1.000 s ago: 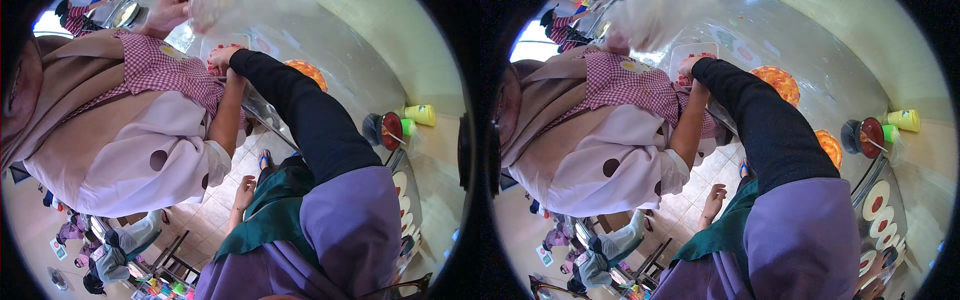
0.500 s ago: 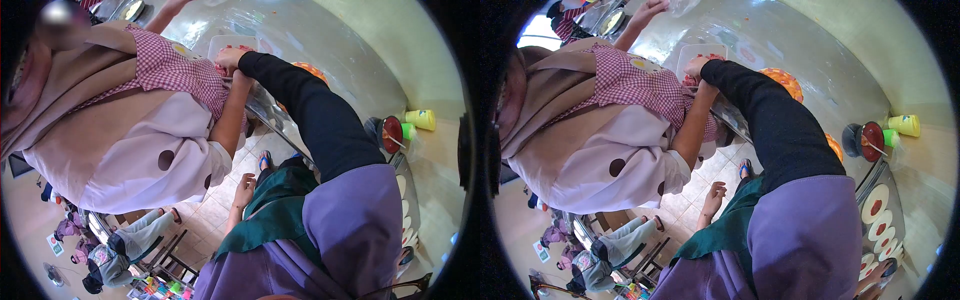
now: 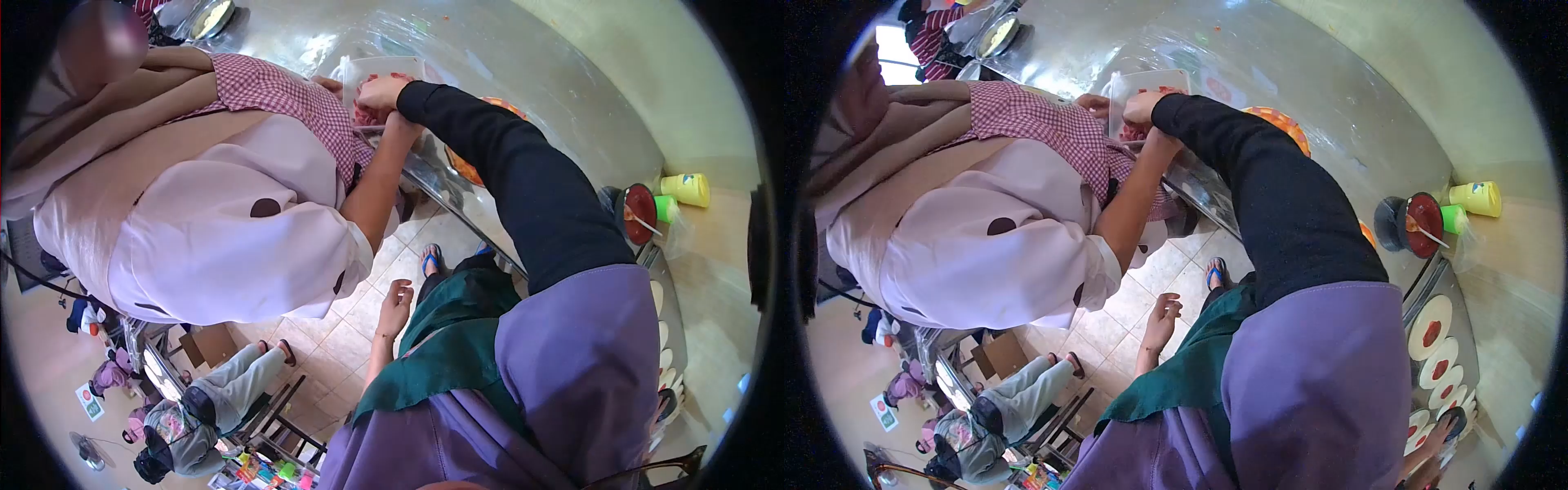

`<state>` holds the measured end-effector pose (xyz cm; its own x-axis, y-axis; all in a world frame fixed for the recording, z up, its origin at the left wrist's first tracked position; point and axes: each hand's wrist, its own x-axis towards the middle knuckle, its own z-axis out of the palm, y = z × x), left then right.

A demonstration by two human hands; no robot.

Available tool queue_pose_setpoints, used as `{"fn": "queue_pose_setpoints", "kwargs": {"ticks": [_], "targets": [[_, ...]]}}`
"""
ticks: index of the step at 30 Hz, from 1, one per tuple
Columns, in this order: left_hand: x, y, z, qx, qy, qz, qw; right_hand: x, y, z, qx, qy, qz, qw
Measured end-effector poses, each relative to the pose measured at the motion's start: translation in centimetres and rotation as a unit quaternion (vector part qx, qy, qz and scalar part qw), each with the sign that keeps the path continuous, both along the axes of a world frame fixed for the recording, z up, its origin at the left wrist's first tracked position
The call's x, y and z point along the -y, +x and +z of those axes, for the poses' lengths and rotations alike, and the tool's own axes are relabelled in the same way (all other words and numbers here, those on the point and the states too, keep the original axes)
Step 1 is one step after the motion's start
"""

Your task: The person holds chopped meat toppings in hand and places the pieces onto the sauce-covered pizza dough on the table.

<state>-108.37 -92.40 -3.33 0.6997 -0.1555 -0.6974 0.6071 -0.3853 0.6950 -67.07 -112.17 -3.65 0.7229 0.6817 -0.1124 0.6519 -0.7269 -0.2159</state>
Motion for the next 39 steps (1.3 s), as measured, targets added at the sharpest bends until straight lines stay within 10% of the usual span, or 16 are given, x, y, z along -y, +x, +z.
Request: {"fn": "queue_pose_setpoints", "kwargs": {"ticks": [15, 26, 34, 39], "targets": [[1.2, 2.2, 1.6, -0.011, -0.103, -0.006, 0.995, 5.1, 2.3, 1.7, -0.078, 0.182, -0.138, 0.970], [10.8, 12.8, 4.9, -0.055, -0.416, 0.031, 0.907, 8.4, -2.3, 11.8, -0.311, 0.424, -0.231, 0.819], [18.5, 17.2, 6.4, -0.186, -0.636, 0.115, 0.740, 15.9, -15.7, 19.6, -0.304, 0.371, -0.247, 0.842], [23.0, 15.9, 7.7, -0.254, -0.679, 0.083, 0.684, 17.0, -26.0, 19.9, -0.047, 0.217, -0.246, 0.943]]}}
